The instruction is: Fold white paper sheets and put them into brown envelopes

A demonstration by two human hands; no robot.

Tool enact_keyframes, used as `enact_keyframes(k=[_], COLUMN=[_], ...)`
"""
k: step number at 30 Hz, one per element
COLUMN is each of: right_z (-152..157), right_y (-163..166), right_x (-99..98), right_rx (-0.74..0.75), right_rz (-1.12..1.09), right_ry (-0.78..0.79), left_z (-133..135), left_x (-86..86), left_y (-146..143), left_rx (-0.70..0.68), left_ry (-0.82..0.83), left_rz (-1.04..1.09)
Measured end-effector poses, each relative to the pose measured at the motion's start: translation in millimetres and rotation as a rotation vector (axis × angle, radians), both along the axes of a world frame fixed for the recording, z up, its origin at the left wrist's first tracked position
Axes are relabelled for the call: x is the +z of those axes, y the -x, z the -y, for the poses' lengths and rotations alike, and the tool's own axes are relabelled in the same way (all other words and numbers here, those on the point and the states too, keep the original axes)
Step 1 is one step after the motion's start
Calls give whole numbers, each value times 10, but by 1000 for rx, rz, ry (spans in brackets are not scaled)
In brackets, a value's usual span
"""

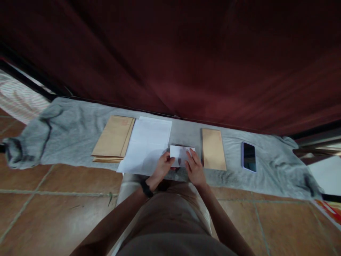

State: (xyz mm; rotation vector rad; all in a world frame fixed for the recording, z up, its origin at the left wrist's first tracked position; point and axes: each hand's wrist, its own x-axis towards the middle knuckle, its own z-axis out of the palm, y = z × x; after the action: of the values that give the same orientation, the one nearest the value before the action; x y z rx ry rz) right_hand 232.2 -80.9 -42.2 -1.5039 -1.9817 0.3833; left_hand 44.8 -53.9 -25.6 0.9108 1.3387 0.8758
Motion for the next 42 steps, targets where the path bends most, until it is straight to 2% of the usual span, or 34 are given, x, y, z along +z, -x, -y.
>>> enact_keyframes(k=[5,11,14,16,20,22,24,26,29,31,33,37,40,42], right_z=[162,208,203,188,118,74,40,24,29,42,55,78,120,173], right_y=[138,151,166,172,190,221,273,343,450,488,469,268,73,-18], right_x=[-212,-290,-285,-232,31,181,281,306,234,158,84,-69,-167,-180], right_rx=[34,33,31,35,5,-105,-271,-351,-332,-335,-375,-475,-527,-529], right_rz=[163,218,192,124,-201,-424,-658,-908,-1234,-1333,-1355,-1286,-1204,-1017], right_ry=[1,-47,-41,-12,124,206,300,389,499,534,551,535,458,335], left_z=[-21,-29,-22,1,43,31,0,-30,-40,-32,-34,-97,-159,-189], left_x=[-63,-88,-17,94,363,418,379,265,72,-4,-22,44,87,90], left_y=[13,26,-13,-43,-65,-43,-8,24,58,84,126,229,274,271], left_rx=[9,6,-2,-20,-86,-29,78,131,109,66,-6,-137,-215,-268], left_ry=[-11,-23,-35,-49,-127,-195,-248,-253,-207,-176,-178,-274,-318,-351], left_rz=[-68,-120,-117,-84,22,-13,-103,-158,-114,-90,-129,-336,-502,-586])
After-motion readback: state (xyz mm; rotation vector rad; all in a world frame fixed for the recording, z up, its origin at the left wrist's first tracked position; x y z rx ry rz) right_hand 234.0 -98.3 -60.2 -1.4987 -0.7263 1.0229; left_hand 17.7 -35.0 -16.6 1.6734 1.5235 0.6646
